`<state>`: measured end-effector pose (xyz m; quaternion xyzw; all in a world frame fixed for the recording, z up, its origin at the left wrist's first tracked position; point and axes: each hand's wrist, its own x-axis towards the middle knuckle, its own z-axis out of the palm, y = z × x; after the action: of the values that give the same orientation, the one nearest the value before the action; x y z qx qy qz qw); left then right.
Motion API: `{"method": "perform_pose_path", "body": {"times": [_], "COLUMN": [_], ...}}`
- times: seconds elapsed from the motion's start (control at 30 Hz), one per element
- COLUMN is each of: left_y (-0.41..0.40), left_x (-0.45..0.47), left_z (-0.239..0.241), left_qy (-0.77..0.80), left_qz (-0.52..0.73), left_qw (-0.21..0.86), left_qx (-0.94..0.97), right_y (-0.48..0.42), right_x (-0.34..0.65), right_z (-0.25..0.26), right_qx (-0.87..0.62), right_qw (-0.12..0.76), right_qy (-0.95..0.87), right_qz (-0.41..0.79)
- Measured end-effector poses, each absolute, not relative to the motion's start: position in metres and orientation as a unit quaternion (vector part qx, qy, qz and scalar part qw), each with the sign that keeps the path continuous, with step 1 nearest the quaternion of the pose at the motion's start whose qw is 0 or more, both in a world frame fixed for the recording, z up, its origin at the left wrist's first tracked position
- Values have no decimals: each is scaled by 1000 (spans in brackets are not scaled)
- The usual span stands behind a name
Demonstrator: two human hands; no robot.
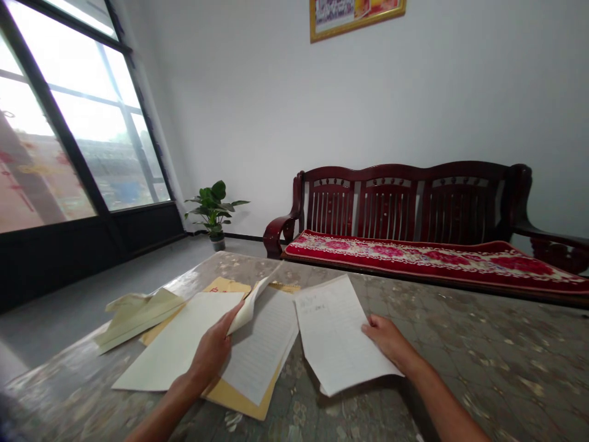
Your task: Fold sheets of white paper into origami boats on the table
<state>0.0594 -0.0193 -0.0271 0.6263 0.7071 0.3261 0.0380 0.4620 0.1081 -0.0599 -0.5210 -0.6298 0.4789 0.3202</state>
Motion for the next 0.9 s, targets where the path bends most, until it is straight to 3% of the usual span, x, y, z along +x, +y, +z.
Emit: {"method": "perform_pose_path", "body": {"times": [0.1,0.23,0.37,0.5,0.7,0.9], "left_y": [-22,-25,-23,-2,50,56], "left_x": [66,83,128,191,243,242], "left_z": [-24,-3,13,4,-24,-43], "left_qy": [706,662,586,497,539,603], "left_qz": [197,65,111,156,162,228], "left_qw": [95,194,188,184,187,238], "left_qx": [674,721,780,834,805,727], "right_y": [111,116,106,57,-13,6], "right_x": [511,548,549,518,486,525], "right_z": [-57,-37,-13,-9,-30,-20], "right_qx": [-506,-530,-549,-580,-531,-503], "right_qw": [249,153,145,107,61,95], "right_qy": [-660,-738,-798,-796,-826,-805], "right_qz": [497,388,204,136,178,301]}}
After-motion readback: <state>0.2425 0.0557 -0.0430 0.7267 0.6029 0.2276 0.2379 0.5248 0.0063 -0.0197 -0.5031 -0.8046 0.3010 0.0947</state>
